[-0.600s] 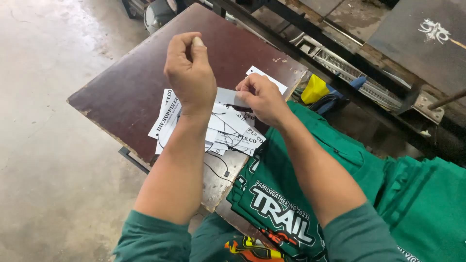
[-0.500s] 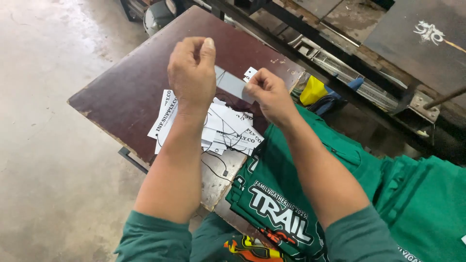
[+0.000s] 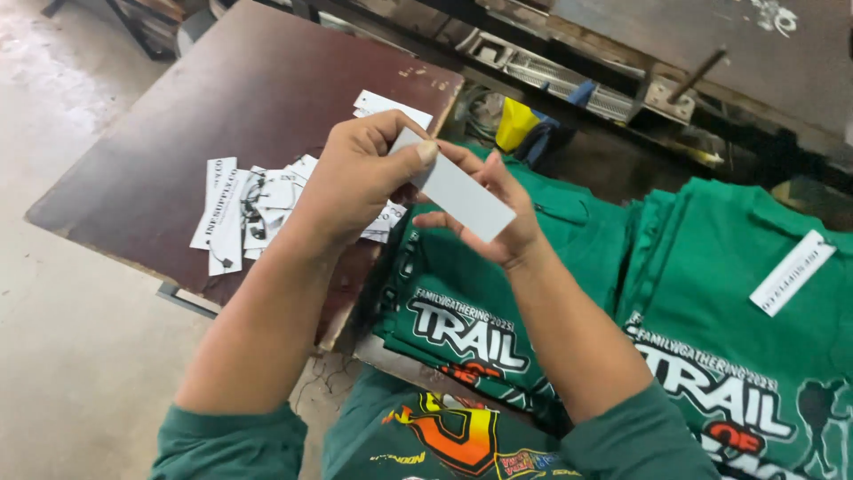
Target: Attaching brand tags to green t-shirts using manual plastic fasteners at a factory workstation.
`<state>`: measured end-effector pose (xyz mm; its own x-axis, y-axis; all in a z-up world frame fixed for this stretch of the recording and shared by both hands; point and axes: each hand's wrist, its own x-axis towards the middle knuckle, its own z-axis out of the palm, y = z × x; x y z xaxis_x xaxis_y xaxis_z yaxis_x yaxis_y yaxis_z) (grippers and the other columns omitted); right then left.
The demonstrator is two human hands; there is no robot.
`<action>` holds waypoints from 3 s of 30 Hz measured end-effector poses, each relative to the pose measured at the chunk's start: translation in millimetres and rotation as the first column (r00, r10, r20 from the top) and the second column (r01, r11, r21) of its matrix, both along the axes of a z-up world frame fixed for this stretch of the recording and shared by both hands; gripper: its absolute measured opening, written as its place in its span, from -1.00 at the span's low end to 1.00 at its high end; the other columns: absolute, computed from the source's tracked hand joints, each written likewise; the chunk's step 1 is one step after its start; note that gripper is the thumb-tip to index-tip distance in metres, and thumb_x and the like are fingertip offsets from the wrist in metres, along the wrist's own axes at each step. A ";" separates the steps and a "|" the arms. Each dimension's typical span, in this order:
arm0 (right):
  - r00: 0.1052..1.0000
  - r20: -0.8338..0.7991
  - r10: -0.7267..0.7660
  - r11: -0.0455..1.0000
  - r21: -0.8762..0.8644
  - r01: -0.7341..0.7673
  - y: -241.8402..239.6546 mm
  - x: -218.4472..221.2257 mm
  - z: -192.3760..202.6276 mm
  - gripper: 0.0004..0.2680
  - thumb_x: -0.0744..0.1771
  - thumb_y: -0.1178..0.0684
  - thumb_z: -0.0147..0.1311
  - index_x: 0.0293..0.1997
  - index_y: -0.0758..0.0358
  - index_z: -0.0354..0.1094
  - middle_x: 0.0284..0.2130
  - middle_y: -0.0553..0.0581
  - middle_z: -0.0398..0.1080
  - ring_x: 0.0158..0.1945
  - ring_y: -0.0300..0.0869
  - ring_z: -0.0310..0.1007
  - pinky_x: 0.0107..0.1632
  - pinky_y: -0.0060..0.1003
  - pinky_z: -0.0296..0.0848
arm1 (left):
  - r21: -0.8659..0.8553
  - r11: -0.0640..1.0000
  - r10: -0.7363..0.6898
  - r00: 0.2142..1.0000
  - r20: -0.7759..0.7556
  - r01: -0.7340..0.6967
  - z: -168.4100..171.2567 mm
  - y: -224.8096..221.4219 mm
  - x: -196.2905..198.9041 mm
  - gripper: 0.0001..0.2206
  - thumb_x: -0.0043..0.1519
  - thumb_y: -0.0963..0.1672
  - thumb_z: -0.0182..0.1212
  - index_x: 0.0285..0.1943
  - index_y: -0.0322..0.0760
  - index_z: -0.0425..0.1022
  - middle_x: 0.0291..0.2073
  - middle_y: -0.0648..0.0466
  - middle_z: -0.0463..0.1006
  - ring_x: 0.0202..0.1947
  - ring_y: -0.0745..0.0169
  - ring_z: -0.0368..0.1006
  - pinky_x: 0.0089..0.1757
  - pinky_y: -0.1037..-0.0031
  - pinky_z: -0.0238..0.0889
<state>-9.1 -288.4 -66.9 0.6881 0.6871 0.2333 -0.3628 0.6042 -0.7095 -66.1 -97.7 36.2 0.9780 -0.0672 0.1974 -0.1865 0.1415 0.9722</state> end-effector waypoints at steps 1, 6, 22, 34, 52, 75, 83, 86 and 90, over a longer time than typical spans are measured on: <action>1.000 -0.011 -0.021 1.000 0.000 0.021 -9.8 -6.5 -8.3 -0.47 0.39 -0.37 -0.11 0.41 0.22 0.18 0.19 0.34 0.43 0.17 0.18 0.51 0.09 0.23 0.57 | 0.000 1.000 -0.021 1.000 -0.011 0.021 7.9 -12.3 -10.2 -0.93 0.20 -0.22 0.32 -0.25 -0.41 0.59 -0.64 -0.03 0.49 -0.63 0.37 0.43 -0.52 0.62 0.33; 0.974 -0.058 -0.220 0.975 -0.045 0.217 -54.2 -64.5 -20.0 -0.80 0.29 0.20 0.15 -0.04 0.51 0.38 -0.40 0.35 0.53 -0.39 -0.01 0.64 -0.34 -0.28 0.61 | 0.194 0.961 -0.161 0.971 -0.178 0.195 6.0 -52.6 -34.6 -0.91 0.09 -0.21 0.27 -0.30 -0.39 0.62 -0.63 -0.02 0.52 -0.67 0.37 0.41 -0.56 0.65 0.24; 0.844 0.106 -0.526 0.715 -0.483 0.506 -146.6 -117.4 -77.3 -0.94 0.31 0.27 0.16 -0.20 0.45 0.46 -0.54 0.15 0.47 -0.50 -0.27 0.49 -0.43 -0.48 0.45 | 0.151 0.970 -0.139 0.943 -0.304 0.191 -89.3 -111.5 -41.5 -0.88 0.07 -0.21 0.26 -0.29 -0.44 0.61 -0.55 -0.03 0.48 -0.69 0.33 0.35 -0.60 0.52 0.30; 0.405 0.898 -0.173 0.012 -0.409 0.912 -139.6 -94.2 -44.4 -0.89 0.34 0.20 0.20 -0.19 0.07 0.64 -0.55 0.05 0.39 -0.50 -0.17 0.42 -0.33 -0.30 0.42 | 0.526 0.557 0.289 0.744 0.603 -0.643 -164.5 -126.2 -26.6 -0.37 0.10 -0.11 0.50 0.34 -0.43 0.34 0.21 -0.32 0.33 0.20 -0.45 0.33 0.10 -0.13 0.22; 0.601 0.776 -0.190 0.104 -0.593 0.799 -155.6 -78.9 -44.3 -0.93 0.31 0.21 0.22 -0.34 0.16 0.59 -0.59 0.09 0.39 -0.41 -0.35 0.33 -0.30 -0.32 0.38 | 0.617 0.772 -0.103 0.927 0.361 -0.154 -232.0 -163.9 11.8 -0.92 0.18 -0.10 0.36 -0.24 -0.01 0.53 -0.43 0.28 0.51 -0.27 0.21 0.57 -0.21 0.39 0.43; 0.819 0.219 -0.531 0.301 -0.854 0.424 -160.5 -11.1 -61.9 -0.84 0.28 0.19 0.20 -0.57 0.19 0.42 -0.71 -0.05 0.32 -0.56 -0.37 0.31 -0.54 -0.56 0.14 | 0.566 0.824 -0.244 0.910 0.336 0.012 -206.1 -166.5 60.5 -0.83 0.16 -0.18 0.37 -0.09 -0.17 0.58 -0.41 0.10 0.54 -0.26 0.05 0.57 -0.18 0.34 0.44; 0.818 0.269 -0.509 0.292 -0.840 0.457 -148.2 4.1 -49.9 -0.86 0.27 0.23 0.14 -0.56 0.26 0.40 -0.70 -0.03 0.24 -0.54 -0.36 0.28 -0.53 -0.56 0.13 | 0.565 0.823 -0.197 0.961 0.196 0.054 -202.4 -161.2 78.2 -0.89 0.17 -0.16 0.38 -0.15 -0.18 0.63 -0.40 0.09 0.62 -0.24 0.06 0.61 -0.17 0.36 0.48; 0.798 0.284 -0.532 0.281 -0.830 0.482 -151.5 10.7 -52.9 -0.87 0.29 0.19 0.16 -0.51 0.26 0.42 -0.70 -0.03 0.25 -0.53 -0.36 0.29 -0.53 -0.55 0.15 | 0.614 0.788 -0.181 0.972 0.151 0.052 -200.4 -161.1 89.2 -0.93 0.16 -0.15 0.37 -0.21 -0.15 0.65 -0.43 0.12 0.63 -0.28 0.08 0.62 -0.19 0.36 0.48; 0.541 0.749 -0.382 -0.176 -0.634 0.753 -157.7 24.4 -66.7 -0.92 0.28 0.09 0.24 -0.21 0.02 0.59 -0.43 0.01 0.44 -0.30 -0.29 0.46 -0.29 -0.39 0.39 | 0.673 0.726 0.018 0.982 0.187 -0.142 -190.8 -160.2 112.2 -0.93 0.26 -0.09 0.25 -0.19 -0.12 0.56 -0.42 0.07 0.57 -0.29 -0.01 0.57 -0.21 0.15 0.45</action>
